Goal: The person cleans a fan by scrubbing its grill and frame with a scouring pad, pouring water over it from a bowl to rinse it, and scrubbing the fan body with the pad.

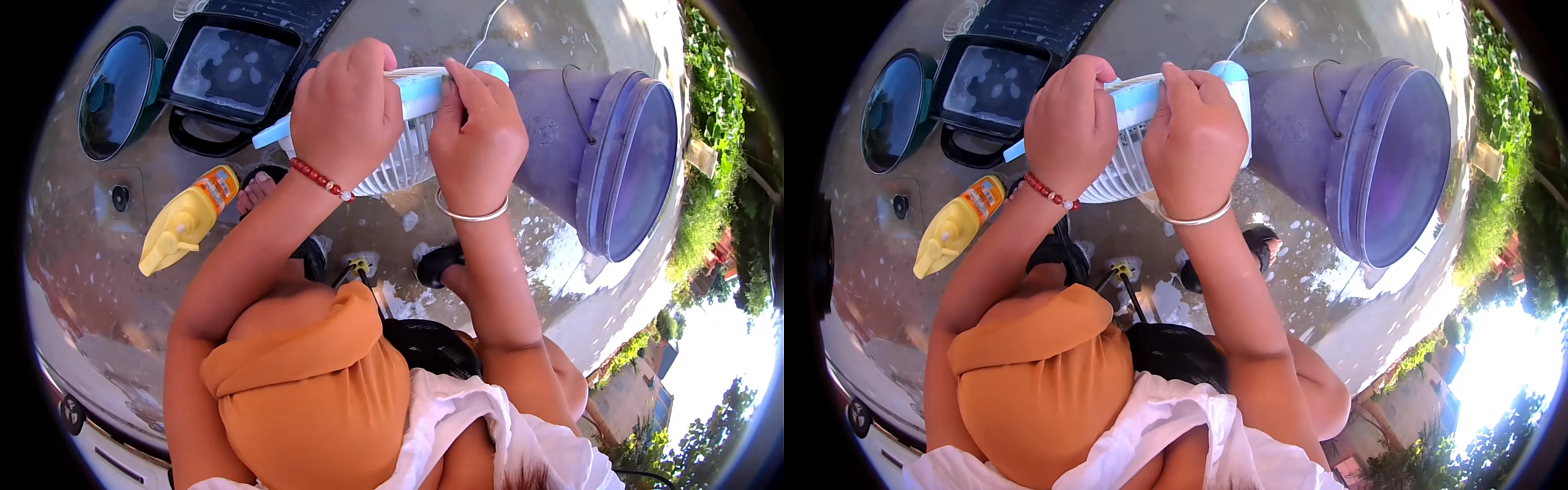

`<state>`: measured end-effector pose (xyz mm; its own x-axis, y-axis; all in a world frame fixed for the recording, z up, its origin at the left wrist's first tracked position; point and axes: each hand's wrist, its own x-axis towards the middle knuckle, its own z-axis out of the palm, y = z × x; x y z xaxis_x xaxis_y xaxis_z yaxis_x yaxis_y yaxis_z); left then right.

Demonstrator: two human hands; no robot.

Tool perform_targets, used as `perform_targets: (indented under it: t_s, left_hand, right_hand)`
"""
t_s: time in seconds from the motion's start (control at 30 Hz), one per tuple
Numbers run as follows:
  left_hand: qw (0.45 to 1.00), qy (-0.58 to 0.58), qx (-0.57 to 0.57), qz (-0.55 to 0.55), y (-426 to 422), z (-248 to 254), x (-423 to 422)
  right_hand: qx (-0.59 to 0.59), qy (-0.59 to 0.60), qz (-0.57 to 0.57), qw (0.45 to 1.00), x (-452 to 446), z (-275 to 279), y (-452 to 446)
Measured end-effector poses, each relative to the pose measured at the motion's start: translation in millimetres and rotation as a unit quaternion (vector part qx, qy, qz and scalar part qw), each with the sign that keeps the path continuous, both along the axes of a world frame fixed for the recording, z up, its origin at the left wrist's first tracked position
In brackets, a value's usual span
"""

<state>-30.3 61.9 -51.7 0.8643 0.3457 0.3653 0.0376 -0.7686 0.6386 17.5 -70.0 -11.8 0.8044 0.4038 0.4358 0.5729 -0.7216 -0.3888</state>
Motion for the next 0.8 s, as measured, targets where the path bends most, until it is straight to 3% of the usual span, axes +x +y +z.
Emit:
perform_targets:
  t_s: [0.13, 0.23, 0.33, 0.47, 0.6, 0.8]
  left_hand:
    - [1.0, -0.017, -0.009, -0.012, 2, 2, -1]
    - [0.999, 0.001, 0.009, -0.032, 4, 8, -2]
    - [0.997, 0.065, -0.001, -0.046, -1, 20, -3]
    - [0.988, 0.127, -0.068, -0.048, 2, 23, 3]
    - [0.995, 0.071, -0.048, -0.05, -1, 12, 1]
    - [0.986, 0.141, -0.013, -0.091, 3, 22, 0]
  right_hand:
    - [0.059, -0.017, 0.07, 0.996, -3, -3, 7]
    - [-0.041, 0.005, -0.012, 0.999, 40, -9, -19]
    - [0.031, 0.026, -0.075, 0.996, 62, -8, -32]
    - [-0.077, -0.085, 0.013, 0.993, 39, -41, -60]
    - [-0.1, -0.015, -0.03, 0.994, 6, -42, -76]
    - [-0.14, -0.006, -0.091, 0.986, 43, -42, -40]
